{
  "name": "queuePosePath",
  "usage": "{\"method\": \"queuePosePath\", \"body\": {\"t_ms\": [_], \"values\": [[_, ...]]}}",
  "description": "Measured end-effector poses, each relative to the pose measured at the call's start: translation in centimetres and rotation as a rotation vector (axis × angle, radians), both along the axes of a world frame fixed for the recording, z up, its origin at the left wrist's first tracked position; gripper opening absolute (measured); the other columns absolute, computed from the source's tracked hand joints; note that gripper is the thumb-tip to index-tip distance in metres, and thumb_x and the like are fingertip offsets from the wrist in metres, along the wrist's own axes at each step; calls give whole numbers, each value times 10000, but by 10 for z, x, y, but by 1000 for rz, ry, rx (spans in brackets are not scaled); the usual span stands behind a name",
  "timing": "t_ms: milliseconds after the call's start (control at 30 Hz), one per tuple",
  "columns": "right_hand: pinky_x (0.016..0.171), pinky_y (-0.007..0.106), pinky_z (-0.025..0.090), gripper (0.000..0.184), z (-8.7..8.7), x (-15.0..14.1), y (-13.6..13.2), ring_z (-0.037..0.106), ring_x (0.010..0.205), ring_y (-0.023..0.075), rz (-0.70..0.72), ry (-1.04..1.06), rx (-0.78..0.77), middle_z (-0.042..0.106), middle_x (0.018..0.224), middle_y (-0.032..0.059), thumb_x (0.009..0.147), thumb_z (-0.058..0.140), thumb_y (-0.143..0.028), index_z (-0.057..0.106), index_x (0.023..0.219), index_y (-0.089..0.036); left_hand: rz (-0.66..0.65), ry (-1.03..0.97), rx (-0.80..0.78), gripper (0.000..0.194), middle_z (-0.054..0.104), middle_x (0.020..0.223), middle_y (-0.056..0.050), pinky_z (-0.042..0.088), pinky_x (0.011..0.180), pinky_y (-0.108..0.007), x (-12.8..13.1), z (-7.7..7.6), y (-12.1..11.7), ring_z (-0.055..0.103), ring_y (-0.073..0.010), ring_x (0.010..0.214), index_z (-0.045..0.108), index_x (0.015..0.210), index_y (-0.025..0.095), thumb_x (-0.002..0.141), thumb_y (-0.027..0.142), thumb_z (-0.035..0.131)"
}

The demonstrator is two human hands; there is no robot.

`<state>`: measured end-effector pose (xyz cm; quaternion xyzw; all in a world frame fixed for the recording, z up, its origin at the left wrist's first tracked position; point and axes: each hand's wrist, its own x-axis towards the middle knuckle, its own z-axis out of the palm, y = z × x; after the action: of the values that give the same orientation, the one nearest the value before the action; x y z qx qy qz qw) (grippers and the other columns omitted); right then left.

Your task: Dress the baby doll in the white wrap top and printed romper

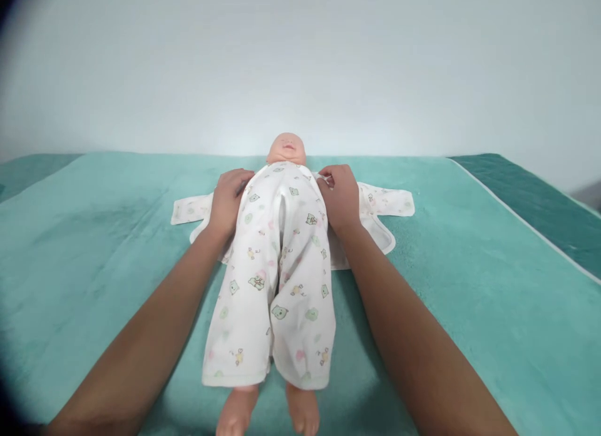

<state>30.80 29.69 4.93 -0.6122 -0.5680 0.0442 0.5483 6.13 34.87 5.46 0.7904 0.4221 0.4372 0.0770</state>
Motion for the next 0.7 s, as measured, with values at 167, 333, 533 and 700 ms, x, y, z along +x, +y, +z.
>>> {"method": "queuePosePath", "body": {"t_ms": [167,333,533,700], "values": [[681,313,396,210,-2,-2,-30,507,705,170,-19,31,-292,633,741,14,886,512,-359,578,748,-215,110,182,86,275,654,1211,-115,408,1033,-419,-8,-3,-25,455,-293,1222,676,1147,209,939,199,498],[635,296,400,158,-1,-2,-45,555,724,186,93,141,-476,686,760,27,819,523,-283,643,753,-205,136,264,-110,220,666,1043,-106,426,819,-383,-12,2,-50,558,-277,949,618,1079,220,918,203,470],[576,306,474,115,2,1,-46,583,618,196,345,467,-507,677,617,18,728,667,-268,719,810,-206,100,42,-386,94,685,815,-52,405,700,-338,-11,9,-60,565,-233,734,600,864,227,823,209,517],[608,326,542,182,5,0,-47,657,682,222,431,616,-538,729,678,36,715,729,-249,749,892,-212,-60,-181,-532,210,743,1058,-84,476,881,-377,-7,11,-63,629,-283,982,685,952,187,814,288,564]]}}
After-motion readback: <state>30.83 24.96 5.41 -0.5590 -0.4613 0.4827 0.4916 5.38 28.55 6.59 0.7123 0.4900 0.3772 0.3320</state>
